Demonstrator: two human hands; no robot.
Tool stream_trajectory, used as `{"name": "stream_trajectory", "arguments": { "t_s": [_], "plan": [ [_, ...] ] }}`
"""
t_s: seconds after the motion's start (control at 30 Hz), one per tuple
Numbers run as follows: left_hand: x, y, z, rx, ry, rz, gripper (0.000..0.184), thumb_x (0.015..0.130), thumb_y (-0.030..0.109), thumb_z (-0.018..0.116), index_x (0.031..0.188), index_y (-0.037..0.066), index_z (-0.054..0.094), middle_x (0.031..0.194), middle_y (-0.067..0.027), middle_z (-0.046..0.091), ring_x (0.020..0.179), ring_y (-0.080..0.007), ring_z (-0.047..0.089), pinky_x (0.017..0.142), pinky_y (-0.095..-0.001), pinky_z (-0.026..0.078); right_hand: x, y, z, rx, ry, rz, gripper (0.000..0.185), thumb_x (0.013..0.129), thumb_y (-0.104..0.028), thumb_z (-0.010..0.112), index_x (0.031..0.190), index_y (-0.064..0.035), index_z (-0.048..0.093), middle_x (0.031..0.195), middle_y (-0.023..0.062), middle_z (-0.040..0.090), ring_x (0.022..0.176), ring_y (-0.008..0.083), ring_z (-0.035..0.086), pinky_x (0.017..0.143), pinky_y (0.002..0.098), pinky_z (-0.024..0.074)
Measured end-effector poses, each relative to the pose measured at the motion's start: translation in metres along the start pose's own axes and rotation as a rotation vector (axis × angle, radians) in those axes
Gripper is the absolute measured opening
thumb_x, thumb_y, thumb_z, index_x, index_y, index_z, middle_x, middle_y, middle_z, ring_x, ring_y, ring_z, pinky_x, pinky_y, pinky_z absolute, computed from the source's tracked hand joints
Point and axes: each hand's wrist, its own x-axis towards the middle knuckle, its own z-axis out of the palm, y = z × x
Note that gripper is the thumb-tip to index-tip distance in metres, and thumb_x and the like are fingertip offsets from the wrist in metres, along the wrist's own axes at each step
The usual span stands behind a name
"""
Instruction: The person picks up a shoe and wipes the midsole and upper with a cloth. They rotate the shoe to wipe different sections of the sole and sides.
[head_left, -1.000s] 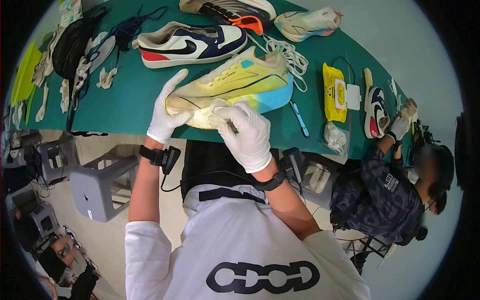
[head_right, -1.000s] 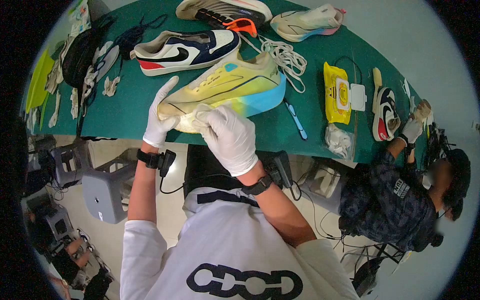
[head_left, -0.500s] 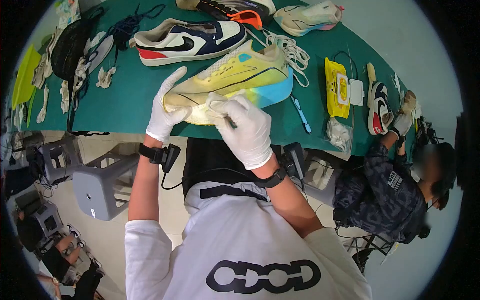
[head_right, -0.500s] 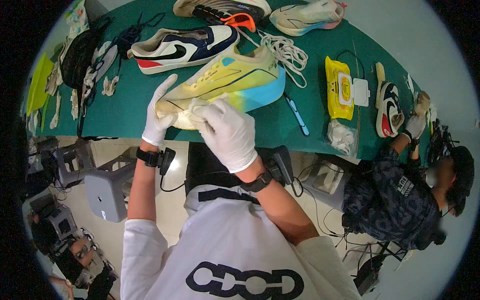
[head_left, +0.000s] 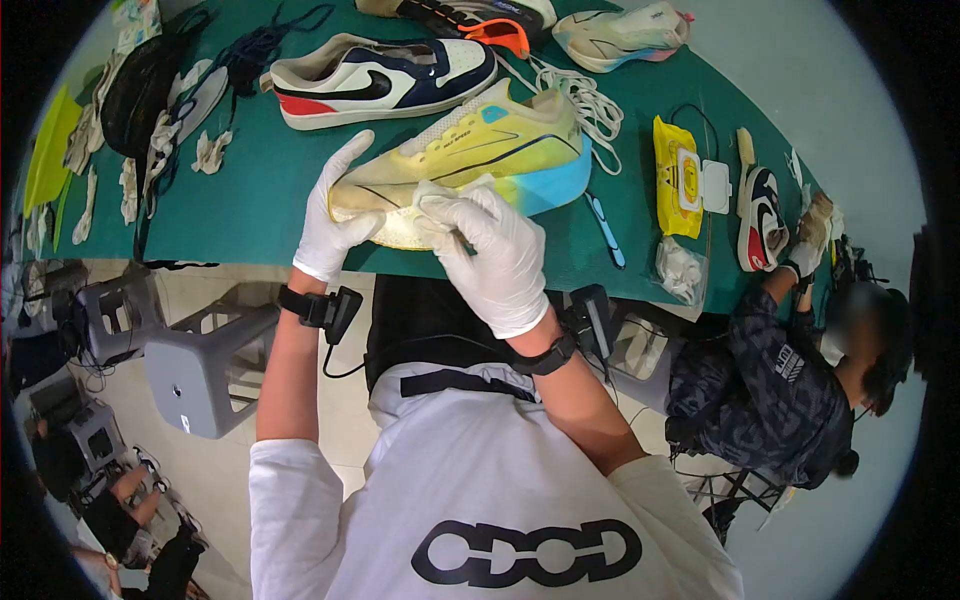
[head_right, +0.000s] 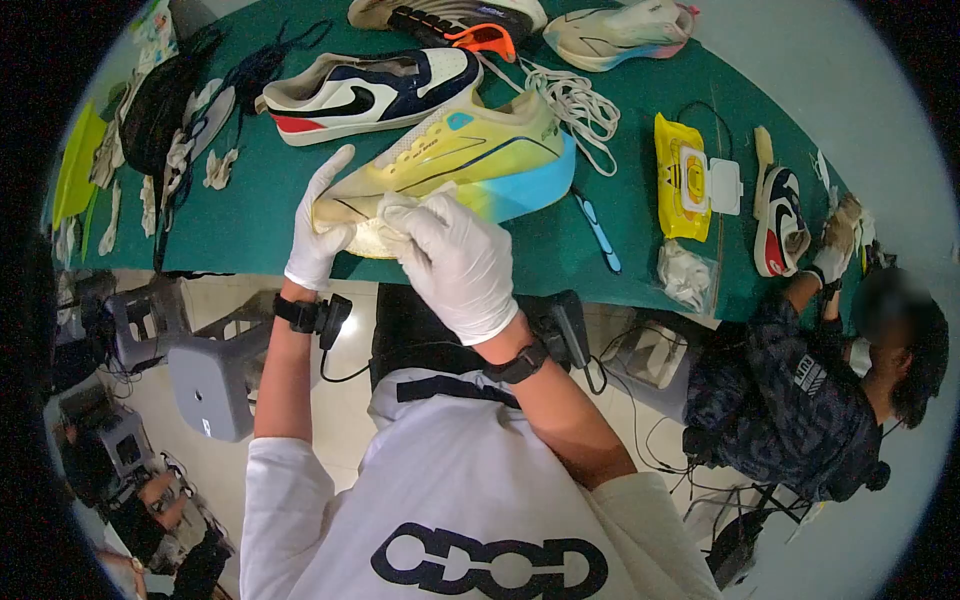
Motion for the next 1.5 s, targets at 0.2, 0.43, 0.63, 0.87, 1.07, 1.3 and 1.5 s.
{"name": "stream_trajectory", "arguments": {
  "t_s": [0.2, 0.43, 0.63, 0.87, 1.07, 1.3, 1.5],
  "plan": [
    [0.001, -0.001, -0.001, 0.063, 0.011, 0.023, 0.101, 0.074, 0.029, 0.09, 0.16, -0.001, 0.044, 0.164, -0.0133, 0.049, 0.14, -0.0228, 0.057, 0.119, -0.0381, 0.045, 0.001, 0.043, -0.024, 0.054, 0.146, 0.251, 0.009, 0.093, -0.013, 0.079, 0.101, -0.0108, 0.08, 0.098, 0.0062, 0.075, 0.079, 0.0235, 0.072, 0.068, 0.0329, 0.0567],
    [0.0, 0.002, 0.001, 0.026, 0.019, -0.01, 0.099, 0.075, 0.024, 0.088, 0.159, -0.002, 0.044, 0.163, -0.0131, 0.05, 0.141, -0.0234, 0.057, 0.12, -0.0384, 0.045, -0.006, 0.004, 0.0, 0.149, 0.07, 0.07, 0.016, 0.089, -0.016, 0.081, 0.102, -0.0085, 0.076, 0.108, 0.008, 0.076, 0.096, 0.0296, 0.074, 0.079, 0.0379, 0.0598],
    [0.0, -0.001, 0.0, 0.021, 0.013, -0.005, 0.097, 0.077, 0.021, 0.087, 0.16, -0.002, 0.043, 0.163, -0.0131, 0.05, 0.141, -0.0237, 0.057, 0.12, -0.0386, 0.045, -0.009, 0.056, -0.03, 0.003, 0.119, 0.214, 0.008, 0.091, -0.012, 0.078, 0.1, -0.0119, 0.078, 0.095, 0.0085, 0.073, 0.08, 0.0257, 0.071, 0.071, 0.0356, 0.0569],
    [0.0, -0.004, -0.002, 0.017, 0.014, 0.007, 0.096, 0.078, 0.025, 0.088, 0.159, -0.002, 0.044, 0.163, -0.0137, 0.049, 0.142, -0.0248, 0.056, 0.12, -0.0393, 0.045, -0.012, 0.044, -0.026, 0.116, 0.179, 0.213, 0.027, 0.09, -0.008, 0.081, 0.117, -0.0078, 0.079, 0.098, 0.0082, 0.074, 0.071, 0.0174, 0.066, 0.065, 0.0296, 0.0527],
    [0.0, -0.003, -0.002, 0.016, 0.004, -0.004, 0.098, 0.077, 0.027, 0.089, 0.159, -0.002, 0.044, 0.163, -0.0142, 0.049, 0.142, -0.025, 0.056, 0.12, -0.0393, 0.045, -0.02, 0.07, -0.043, 0.048, 0.212, 0.261, 0.026, 0.093, -0.01, 0.079, 0.119, -0.0089, 0.079, 0.096, 0.0077, 0.074, 0.066, 0.0157, 0.061, 0.062, 0.0289, 0.0518],
    [0.001, -0.002, -0.001, 0.014, 0.0, -0.022, 0.096, 0.076, 0.026, 0.085, 0.159, -0.002, 0.044, 0.162, -0.0138, 0.05, 0.141, -0.0244, 0.057, 0.119, -0.0382, 0.045, -0.022, 0.078, -0.028, 0.312, 0.274, 0.411, 0.009, 0.097, -0.003, 0.076, 0.103, -0.0049, 0.069, 0.092, 0.0012, 0.074, 0.069, 0.0061, 0.063, 0.063, 0.024, 0.0519],
    [0.002, -0.002, -0.003, 0.064, 0.006, -0.031, 0.096, 0.078, 0.026, 0.085, 0.16, -0.002, 0.044, 0.162, -0.014, 0.051, 0.14, -0.0243, 0.058, 0.118, -0.0377, 0.046, -0.019, 0.04, -0.023, 0.223, 0.1, 0.269, 0.012, 0.093, -0.009, 0.079, 0.1, -0.0052, 0.071, 0.09, 0.0086, 0.074, 0.075, 0.023, 0.071, 0.077, 0.0326, 0.0572]
  ]
}}
